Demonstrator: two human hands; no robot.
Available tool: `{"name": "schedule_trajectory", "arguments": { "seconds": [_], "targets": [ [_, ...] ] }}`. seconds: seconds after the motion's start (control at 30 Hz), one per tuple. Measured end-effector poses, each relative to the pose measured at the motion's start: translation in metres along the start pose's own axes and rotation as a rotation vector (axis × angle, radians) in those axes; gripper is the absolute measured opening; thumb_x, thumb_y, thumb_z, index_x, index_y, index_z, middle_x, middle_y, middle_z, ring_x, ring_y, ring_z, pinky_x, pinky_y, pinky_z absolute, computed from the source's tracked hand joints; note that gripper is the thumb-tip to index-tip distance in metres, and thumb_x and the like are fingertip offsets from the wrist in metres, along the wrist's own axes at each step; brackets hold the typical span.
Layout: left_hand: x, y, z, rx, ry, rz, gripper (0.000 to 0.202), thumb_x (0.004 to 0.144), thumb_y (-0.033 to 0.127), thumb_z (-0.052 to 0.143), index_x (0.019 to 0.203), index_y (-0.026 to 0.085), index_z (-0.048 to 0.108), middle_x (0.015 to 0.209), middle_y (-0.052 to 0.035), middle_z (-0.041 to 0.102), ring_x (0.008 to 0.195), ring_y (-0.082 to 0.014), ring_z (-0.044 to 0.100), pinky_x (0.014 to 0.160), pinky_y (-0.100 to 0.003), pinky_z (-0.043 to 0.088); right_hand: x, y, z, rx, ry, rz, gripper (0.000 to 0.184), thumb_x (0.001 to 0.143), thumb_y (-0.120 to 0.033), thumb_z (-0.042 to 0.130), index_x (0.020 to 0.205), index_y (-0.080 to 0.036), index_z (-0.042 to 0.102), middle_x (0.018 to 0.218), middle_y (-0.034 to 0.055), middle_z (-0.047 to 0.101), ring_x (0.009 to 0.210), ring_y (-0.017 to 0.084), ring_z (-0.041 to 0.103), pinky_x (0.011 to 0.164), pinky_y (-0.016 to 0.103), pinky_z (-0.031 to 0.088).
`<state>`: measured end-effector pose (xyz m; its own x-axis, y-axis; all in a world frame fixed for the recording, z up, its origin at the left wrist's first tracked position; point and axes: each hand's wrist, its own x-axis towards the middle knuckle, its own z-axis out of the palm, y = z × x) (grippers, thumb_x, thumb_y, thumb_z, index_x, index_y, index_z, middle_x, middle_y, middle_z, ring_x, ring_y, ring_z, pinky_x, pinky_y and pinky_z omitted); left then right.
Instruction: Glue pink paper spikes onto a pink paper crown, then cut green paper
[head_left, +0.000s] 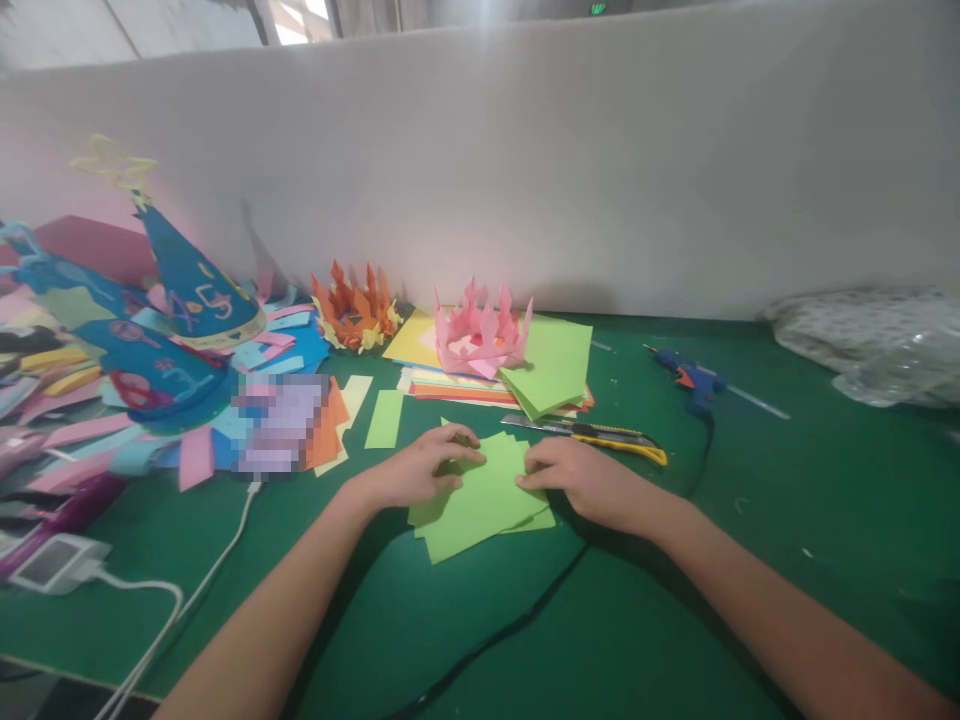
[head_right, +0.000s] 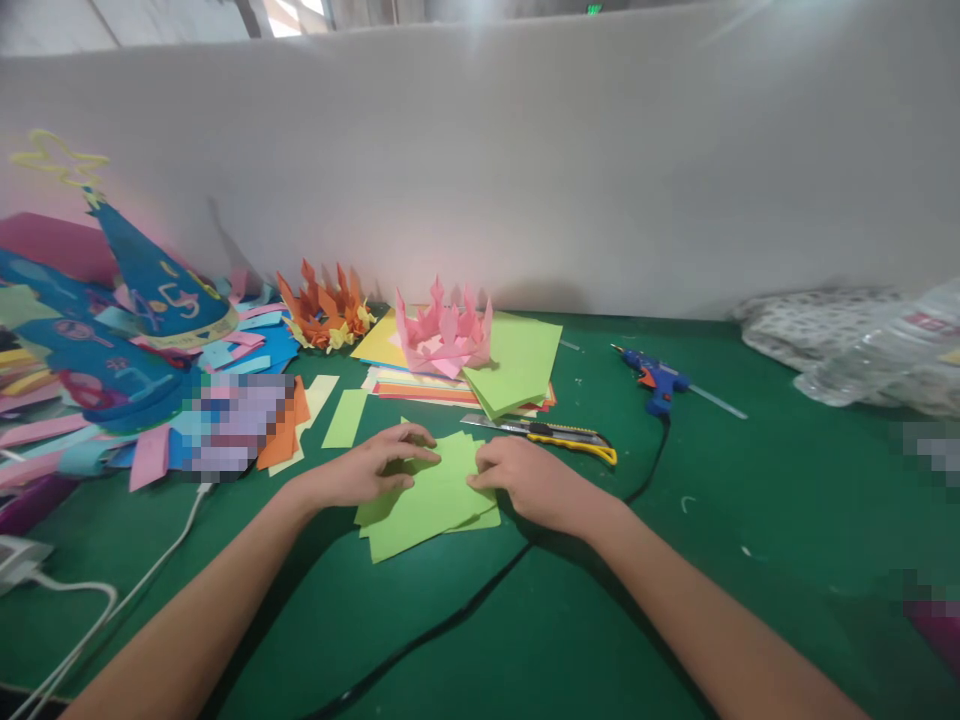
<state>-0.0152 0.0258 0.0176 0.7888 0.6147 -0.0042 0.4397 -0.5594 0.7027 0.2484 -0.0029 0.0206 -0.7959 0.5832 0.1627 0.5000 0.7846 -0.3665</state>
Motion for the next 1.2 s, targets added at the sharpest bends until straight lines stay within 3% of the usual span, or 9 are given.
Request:
{"name": "schedule_trajectory", "arguments": {
  "seconds": [0.17, 0.27, 0.33, 0.43, 0.6, 0.7, 0.83, 0.93, 1.2],
  "targets": [
    [-0.002, 0.002, 0.001, 0.021, -0.005, -0.026, 0.040, 0.082, 0.017, 0.050, 0.120, 0.029, 0.053, 0.134, -0.0040, 0.040, 0.121, -0.0227, 0.038, 0.100, -0.041, 0.035, -0.014, 0.003, -0.003, -0.048, 0.042, 0.080, 0.051, 0.069, 0.006, 0.033, 0.094, -0.019, 0.069, 0.088, 0.0081, 0.063, 0.081, 0.018, 0.054, 0.071, 0.031, 0.043],
    [-0.004, 0.006, 0.000, 0.026, 0.003, -0.036, 0.040, 0.082, 0.017, 0.049, 0.121, 0.029, 0.053, 0.135, -0.0042, 0.041, 0.121, -0.0229, 0.038, 0.099, -0.041, 0.036, -0.017, 0.003, -0.001, -0.045, 0.132, 0.089, 0.047, 0.072, 0.004, 0.032, 0.093, -0.017, 0.068, 0.087, 0.0085, 0.064, 0.081, 0.018, 0.054, 0.073, 0.032, 0.044],
    [-0.004, 0.007, 0.001, 0.032, 0.009, -0.033, 0.040, 0.083, 0.017, 0.048, 0.121, 0.029, 0.053, 0.135, -0.0043, 0.041, 0.121, -0.0231, 0.038, 0.099, -0.041, 0.036, -0.019, 0.004, 0.003, -0.070, 0.172, 0.085, 0.048, 0.076, 0.003, 0.031, 0.103, -0.016, 0.066, 0.091, 0.0095, 0.063, 0.083, 0.019, 0.053, 0.073, 0.033, 0.044],
    [-0.003, 0.007, 0.001, 0.039, 0.014, -0.035, 0.040, 0.082, 0.017, 0.048, 0.120, 0.029, 0.053, 0.134, -0.0042, 0.041, 0.121, -0.0236, 0.038, 0.098, -0.041, 0.037, -0.019, 0.004, 0.008, -0.163, 0.131, 0.051, 0.050, 0.080, 0.002, 0.031, 0.115, -0.019, 0.061, 0.091, 0.0101, 0.061, 0.080, 0.019, 0.050, 0.070, 0.033, 0.042],
    [-0.004, 0.006, 0.001, 0.038, 0.009, -0.028, 0.040, 0.082, 0.016, 0.048, 0.120, 0.028, 0.053, 0.135, -0.0045, 0.041, 0.122, -0.0234, 0.038, 0.098, -0.041, 0.038, -0.019, 0.005, 0.004, -0.273, 0.105, 0.028, 0.045, 0.075, 0.003, 0.037, 0.097, -0.019, 0.069, 0.080, 0.0089, 0.059, 0.076, 0.019, 0.048, 0.067, 0.033, 0.039],
    [-0.005, 0.008, 0.003, 0.048, 0.051, -0.014, 0.036, 0.082, 0.018, 0.049, 0.117, 0.027, 0.055, 0.132, -0.0052, 0.043, 0.120, -0.0226, 0.040, 0.098, -0.041, 0.038, -0.025, 0.009, -0.003, -0.274, 0.193, 0.115, 0.038, 0.075, 0.002, 0.038, 0.082, -0.018, 0.070, 0.081, 0.0084, 0.060, 0.078, 0.020, 0.050, 0.069, 0.034, 0.040],
    [-0.003, 0.008, 0.010, 0.073, 0.155, 0.009, 0.040, 0.081, 0.027, 0.056, 0.121, 0.027, 0.050, 0.128, -0.0074, 0.046, 0.117, -0.0234, 0.042, 0.099, -0.043, 0.037, -0.037, 0.020, -0.005, -0.307, 0.352, 0.326, 0.026, 0.085, -0.012, 0.042, 0.096, -0.016, 0.064, 0.101, 0.0107, 0.061, 0.095, 0.023, 0.053, 0.084, 0.039, 0.042],
    [-0.002, 0.007, 0.015, 0.077, 0.181, -0.009, 0.048, 0.082, 0.030, 0.056, 0.128, 0.029, 0.043, 0.130, -0.0077, 0.044, 0.119, -0.0234, 0.041, 0.099, -0.043, 0.036, -0.042, 0.029, -0.002, -0.320, 0.352, 0.407, 0.024, 0.088, -0.024, 0.044, 0.106, -0.017, 0.059, 0.107, 0.0098, 0.062, 0.100, 0.025, 0.054, 0.088, 0.042, 0.043],
    [0.001, 0.010, 0.019, 0.014, 0.194, -0.038, 0.045, 0.082, 0.027, 0.056, 0.125, 0.029, 0.044, 0.118, -0.0069, 0.052, 0.112, -0.0224, 0.043, 0.095, -0.042, 0.037, -0.038, 0.036, 0.001, -0.241, 0.375, 0.459, 0.021, 0.090, -0.025, 0.041, 0.102, -0.021, 0.058, 0.102, 0.0079, 0.064, 0.097, 0.024, 0.058, 0.084, 0.042, 0.046]
  ]
}}
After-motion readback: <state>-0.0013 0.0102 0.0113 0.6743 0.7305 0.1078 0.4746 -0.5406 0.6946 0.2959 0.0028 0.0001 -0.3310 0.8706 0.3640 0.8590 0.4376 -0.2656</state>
